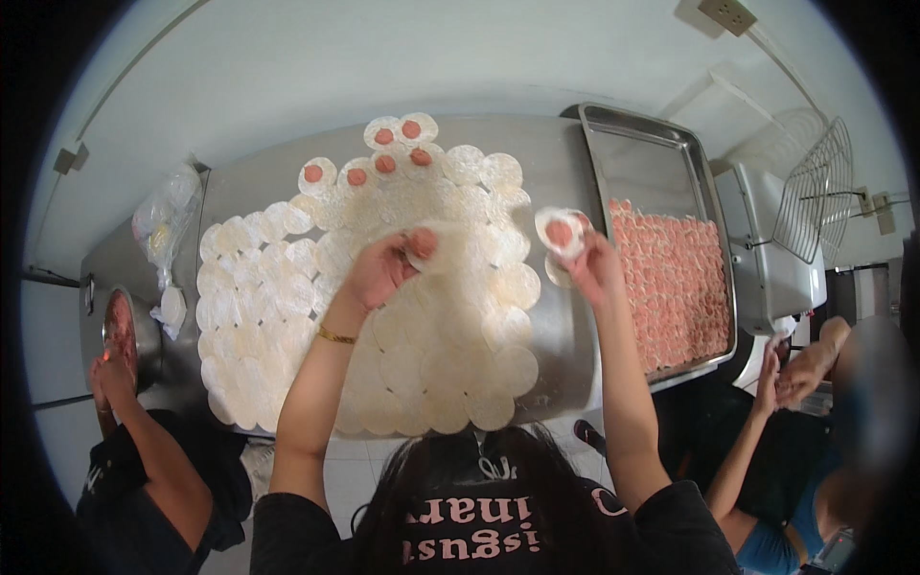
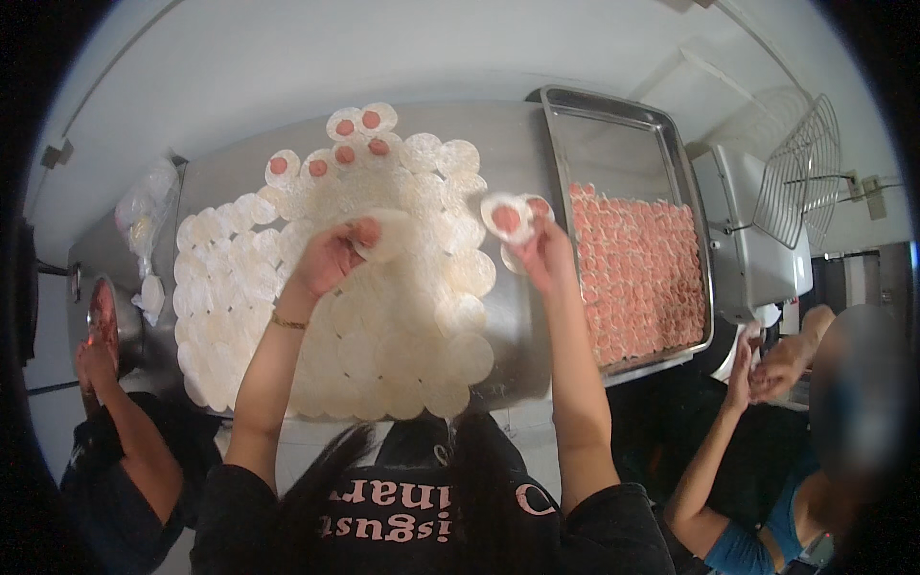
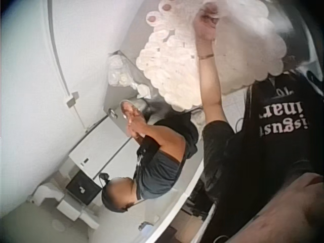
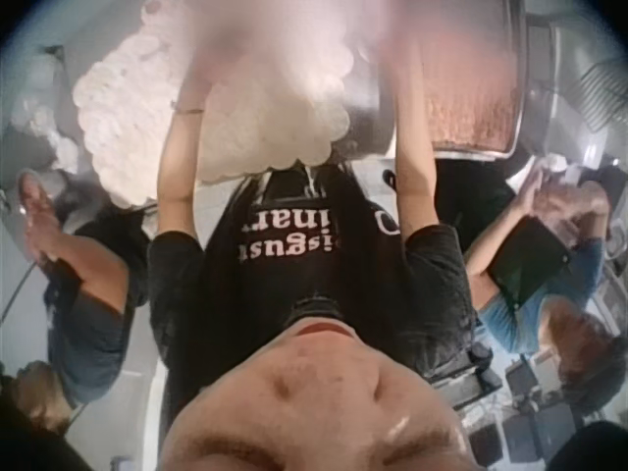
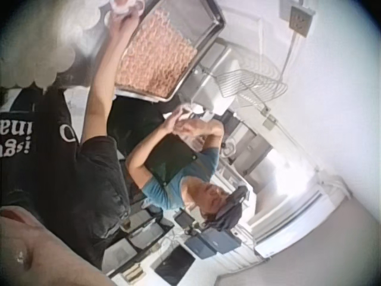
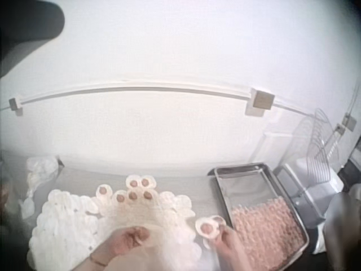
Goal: The person places small pink filling onto white circular wrappers and folds them into dumplings, then arranges the finished dumplings on a metal tray. Another person assists by placing filling onto wrappers.
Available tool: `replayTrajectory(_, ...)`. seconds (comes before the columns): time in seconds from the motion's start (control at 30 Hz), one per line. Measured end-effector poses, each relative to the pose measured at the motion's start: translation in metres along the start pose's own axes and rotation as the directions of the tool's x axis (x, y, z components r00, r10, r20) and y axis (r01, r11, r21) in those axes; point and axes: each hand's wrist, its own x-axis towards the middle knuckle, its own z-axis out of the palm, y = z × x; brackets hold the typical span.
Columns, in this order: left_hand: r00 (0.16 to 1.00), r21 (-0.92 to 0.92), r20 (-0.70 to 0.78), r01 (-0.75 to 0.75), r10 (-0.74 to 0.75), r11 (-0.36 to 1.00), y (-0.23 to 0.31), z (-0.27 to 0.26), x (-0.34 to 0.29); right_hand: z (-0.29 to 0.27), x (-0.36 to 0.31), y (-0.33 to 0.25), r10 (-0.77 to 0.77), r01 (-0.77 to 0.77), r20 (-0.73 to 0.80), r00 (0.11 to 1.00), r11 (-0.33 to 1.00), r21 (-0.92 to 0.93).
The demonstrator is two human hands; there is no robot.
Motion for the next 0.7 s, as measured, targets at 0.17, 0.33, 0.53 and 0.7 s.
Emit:
replayTrajectory(0.17, 0.986, 0.058, -0.035, 0.166, -0.165, 0.984, -0.094, 0.064, -0.014, -0.049, -0.094, 0.003, 0.082, -0.175, -0.269, 0.960, 0.922, -0.345)
replayTrajectory(0.33, 0.972, 0.144, -0.073, 0.230, -0.222, 0.962, -0.173, 0.117, -0.023, -0.087, -0.157, 0.033, -0.408, 0.179, 0.041, 0.912, 0.306, -0.935)
replayTrajectory(0.53, 0.921, 0.370, -0.262, 0.372, -0.289, 0.851, -0.252, 0.129, -0.020, -0.110, -0.210, 0.040, 0.252, -0.281, -0.169, 0.953, 0.942, -0.182)
replayTrajectory(0.7, 0.935, 0.903, -0.281, 0.180, 0.217, 0.391, -0.288, 0.130, -0.020, -0.136, -0.214, 0.058, 0.148, -0.232, -0.272, 0.951, 0.923, -0.308)
